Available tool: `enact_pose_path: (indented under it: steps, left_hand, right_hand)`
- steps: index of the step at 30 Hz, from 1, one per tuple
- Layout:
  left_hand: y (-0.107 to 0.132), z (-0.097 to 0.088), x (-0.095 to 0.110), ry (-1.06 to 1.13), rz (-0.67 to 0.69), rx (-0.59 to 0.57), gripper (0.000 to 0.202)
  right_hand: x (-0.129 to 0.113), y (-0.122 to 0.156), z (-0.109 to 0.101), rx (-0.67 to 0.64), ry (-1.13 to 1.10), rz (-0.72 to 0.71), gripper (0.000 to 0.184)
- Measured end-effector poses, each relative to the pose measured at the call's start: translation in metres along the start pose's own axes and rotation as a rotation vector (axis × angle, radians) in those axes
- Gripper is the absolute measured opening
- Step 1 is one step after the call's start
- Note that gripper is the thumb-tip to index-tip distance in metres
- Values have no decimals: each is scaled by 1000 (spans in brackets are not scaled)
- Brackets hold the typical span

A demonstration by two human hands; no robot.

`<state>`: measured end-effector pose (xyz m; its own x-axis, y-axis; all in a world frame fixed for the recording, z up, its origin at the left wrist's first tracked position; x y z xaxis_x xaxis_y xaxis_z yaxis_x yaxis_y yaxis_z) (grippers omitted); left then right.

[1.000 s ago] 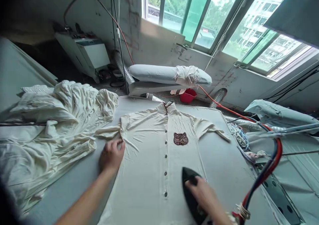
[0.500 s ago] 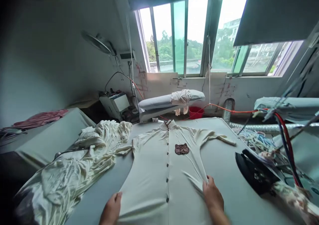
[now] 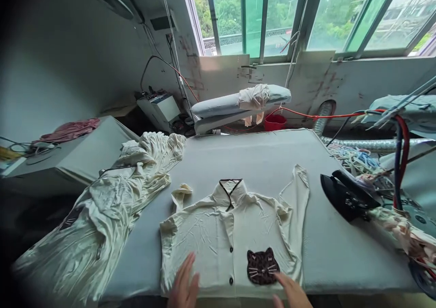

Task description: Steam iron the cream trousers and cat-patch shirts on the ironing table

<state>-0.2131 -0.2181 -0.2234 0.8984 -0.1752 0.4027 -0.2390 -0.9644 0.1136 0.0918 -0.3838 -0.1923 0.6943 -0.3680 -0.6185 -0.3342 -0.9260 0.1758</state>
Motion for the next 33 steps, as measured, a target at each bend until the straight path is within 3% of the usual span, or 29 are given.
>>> enact_pose_path:
  steps: [2, 3, 4, 6, 9, 12, 14, 16, 18, 19, 21, 23, 24, 25, 27, 29, 30, 33]
  left_hand:
    - [-62, -12, 34, -31, 233, 30, 51]
    - [-94, -25, 41, -67, 244, 88, 50]
    - [-123, -41, 40, -102, 195, 151, 47]
    - [-168, -71, 28, -159, 146, 212, 38]
    - [-198, -93, -2, -264, 255, 47, 34]
    - [-204, -101, -42, -355, 304, -168, 41]
    - [-211, -106, -66, -360, 272, -197, 42]
    - [-221, -108, -71, -297, 263, -143, 40]
    - [-231, -107, -49, -166, 296, -38, 34]
    - [-235, -104, -26, -82, 330, 2, 31]
    - [-239, -92, 40, 80, 418, 22, 30]
    - [-244, -69, 119, 176, 466, -52, 32]
    - [-249, -56, 155, 170, 418, -90, 32]
    - [-255, -41, 185, 131, 350, -161, 35]
    - [-269, -14, 230, 40, 256, -308, 35]
    - [-283, 2, 250, -16, 236, -391, 31]
    - [-289, 3, 251, -30, 246, -390, 30]
    - [-298, -9, 237, -76, 315, -328, 28]
  right_hand:
    - [-65, -53, 5, -124, 89, -308, 46]
    - [-97, -82, 9, -196, 145, -427, 49]
    - [-124, -114, 12, -253, 193, -478, 48]
    - [-160, -181, 12, -249, 210, -366, 42]
    - [-179, -262, 12, -143, 94, -39, 44]
    - [-186, -309, 32, -185, 18, 106, 39]
    - [-192, -329, 44, -187, -6, 131, 23]
    - [-193, -342, 47, -156, -37, 140, 17]
    - [-185, -344, 38, -123, -76, 107, 19]
    - [-175, -340, 27, -85, -103, 70, 20]
    - [-141, -321, -9, 55, -136, 15, 26]
    - [-90, -291, -50, 194, -79, 71, 31]
    - [-63, -274, -68, 207, -15, 132, 29]
    - [-36, -258, -82, 160, 65, 195, 26]
    - [9, -233, -99, -59, 201, 271, 24]
    - [42, -215, -110, -265, 228, 327, 20]
    - [55, -209, -116, -308, 213, 381, 18]
    - [70, -206, -138, -196, 221, 552, 21]
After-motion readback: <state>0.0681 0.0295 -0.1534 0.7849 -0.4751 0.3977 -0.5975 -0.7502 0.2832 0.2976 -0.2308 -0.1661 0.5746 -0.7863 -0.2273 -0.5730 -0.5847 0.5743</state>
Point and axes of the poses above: each hand's wrist, its own y-axis away from the middle knuckle, its own z-axis out of the palm, x = y × z, the point moved 6 cm from there along -y, towards the middle knuckle, and after that the axes turned 3 degrees about -x, right-handed, at the moved point
